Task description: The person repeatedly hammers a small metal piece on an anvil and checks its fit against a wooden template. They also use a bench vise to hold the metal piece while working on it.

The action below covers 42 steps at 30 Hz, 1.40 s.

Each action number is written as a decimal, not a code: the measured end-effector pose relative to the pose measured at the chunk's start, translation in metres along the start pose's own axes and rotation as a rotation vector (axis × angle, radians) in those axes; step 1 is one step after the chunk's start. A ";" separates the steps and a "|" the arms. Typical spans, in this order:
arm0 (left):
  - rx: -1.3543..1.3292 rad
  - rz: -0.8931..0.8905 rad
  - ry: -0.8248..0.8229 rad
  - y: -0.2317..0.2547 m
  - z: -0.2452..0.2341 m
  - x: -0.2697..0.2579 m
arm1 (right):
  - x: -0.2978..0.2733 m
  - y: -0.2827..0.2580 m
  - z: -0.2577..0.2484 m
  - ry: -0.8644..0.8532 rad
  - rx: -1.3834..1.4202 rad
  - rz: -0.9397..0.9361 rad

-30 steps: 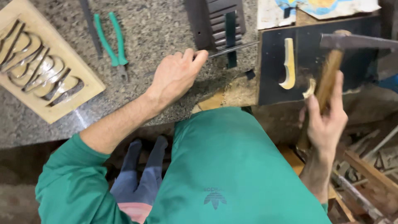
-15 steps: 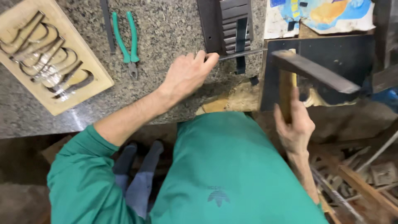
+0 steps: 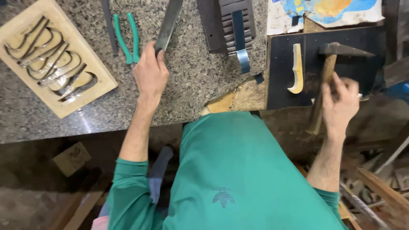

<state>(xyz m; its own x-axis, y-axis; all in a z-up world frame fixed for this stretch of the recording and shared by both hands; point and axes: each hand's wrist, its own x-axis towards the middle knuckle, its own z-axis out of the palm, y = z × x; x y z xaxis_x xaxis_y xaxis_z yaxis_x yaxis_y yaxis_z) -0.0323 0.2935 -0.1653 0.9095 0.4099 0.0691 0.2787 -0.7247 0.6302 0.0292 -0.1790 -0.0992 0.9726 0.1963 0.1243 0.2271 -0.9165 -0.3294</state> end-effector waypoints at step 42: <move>-1.996 -0.586 -0.432 0.246 0.080 -0.067 | 0.008 -0.077 -0.070 -0.393 0.962 0.109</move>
<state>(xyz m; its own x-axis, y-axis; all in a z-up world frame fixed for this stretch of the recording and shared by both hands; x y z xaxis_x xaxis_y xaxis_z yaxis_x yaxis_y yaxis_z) 0.0004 0.0436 -0.0771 0.9376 -0.0196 -0.3471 0.1296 0.9462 0.2965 0.0165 -0.1308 -0.0074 0.8984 0.3872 -0.2071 -0.0872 -0.3050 -0.9483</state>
